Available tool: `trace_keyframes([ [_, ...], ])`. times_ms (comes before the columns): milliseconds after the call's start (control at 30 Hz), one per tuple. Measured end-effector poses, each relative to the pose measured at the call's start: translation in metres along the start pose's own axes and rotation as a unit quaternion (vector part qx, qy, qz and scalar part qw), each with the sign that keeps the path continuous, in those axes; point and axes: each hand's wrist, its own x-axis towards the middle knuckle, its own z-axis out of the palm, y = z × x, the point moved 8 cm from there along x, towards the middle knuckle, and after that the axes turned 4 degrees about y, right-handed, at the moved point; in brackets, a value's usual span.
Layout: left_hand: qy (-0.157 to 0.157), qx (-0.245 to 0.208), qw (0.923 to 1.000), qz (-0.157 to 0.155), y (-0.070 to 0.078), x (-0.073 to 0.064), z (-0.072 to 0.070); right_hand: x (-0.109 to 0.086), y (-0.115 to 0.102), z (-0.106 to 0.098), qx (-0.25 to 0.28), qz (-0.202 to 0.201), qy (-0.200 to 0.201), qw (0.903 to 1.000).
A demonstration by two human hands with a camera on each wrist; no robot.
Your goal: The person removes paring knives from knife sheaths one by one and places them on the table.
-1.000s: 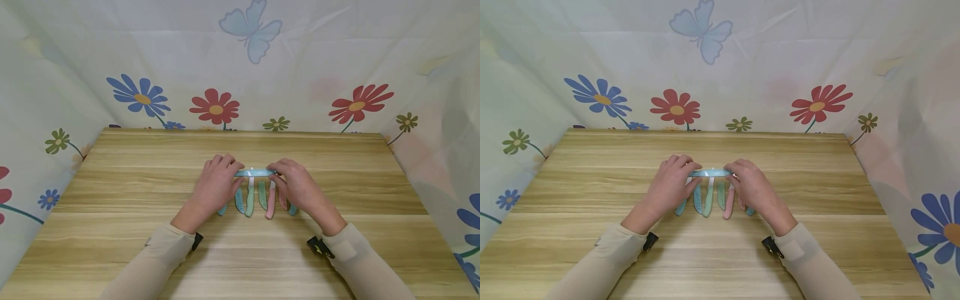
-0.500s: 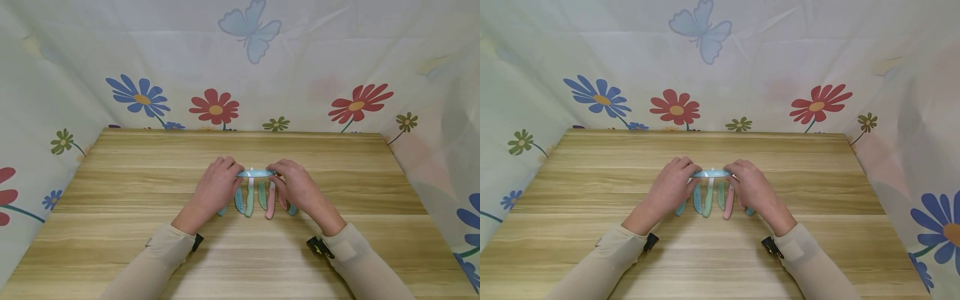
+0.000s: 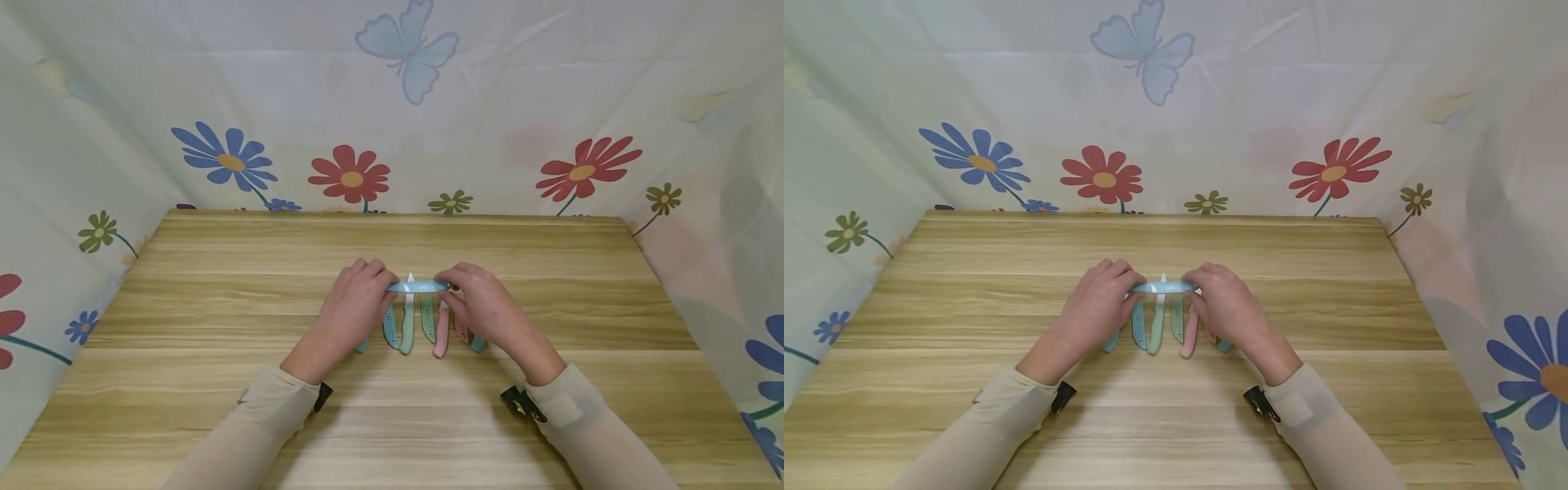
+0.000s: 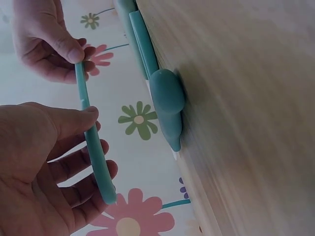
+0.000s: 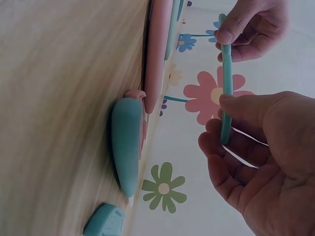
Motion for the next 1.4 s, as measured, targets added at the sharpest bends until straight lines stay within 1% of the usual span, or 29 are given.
trace_keyframes([
  [333,-0.010,-0.003,0.9999,0.003,0.001,-0.001,0.002,0.000,0.001,0.003,-0.008,0.008,-0.022,0.9997],
  [467,-0.015,-0.004,0.9999,0.005,0.002,-0.001,0.003,0.000,-0.002,0.001,-0.019,-0.008,-0.018,0.9996],
  [633,-0.024,-0.006,0.9996,0.011,0.005,-0.002,0.004,-0.001,-0.008,0.001,-0.060,-0.036,-0.017,0.9974],
  [767,-0.027,-0.004,0.9995,0.019,0.009,-0.003,0.004,-0.002,-0.013,0.004,-0.087,-0.046,-0.025,0.9949],
  [933,-0.028,0.000,0.9991,0.032,0.016,-0.004,0.005,-0.003,-0.017,0.009,-0.093,-0.045,-0.037,0.9940],
  [1100,-0.025,0.010,0.9985,0.049,0.023,-0.005,0.005,-0.005,-0.022,0.012,-0.100,-0.058,-0.037,0.9926],
  [1200,-0.022,0.012,0.9982,0.054,0.026,-0.006,0.004,-0.006,-0.024,0.013,-0.104,-0.066,-0.035,0.9918],
  [1400,-0.024,0.006,0.9980,0.058,0.030,-0.008,0.004,-0.007,-0.027,0.013,-0.093,-0.080,-0.036,0.9918],
])
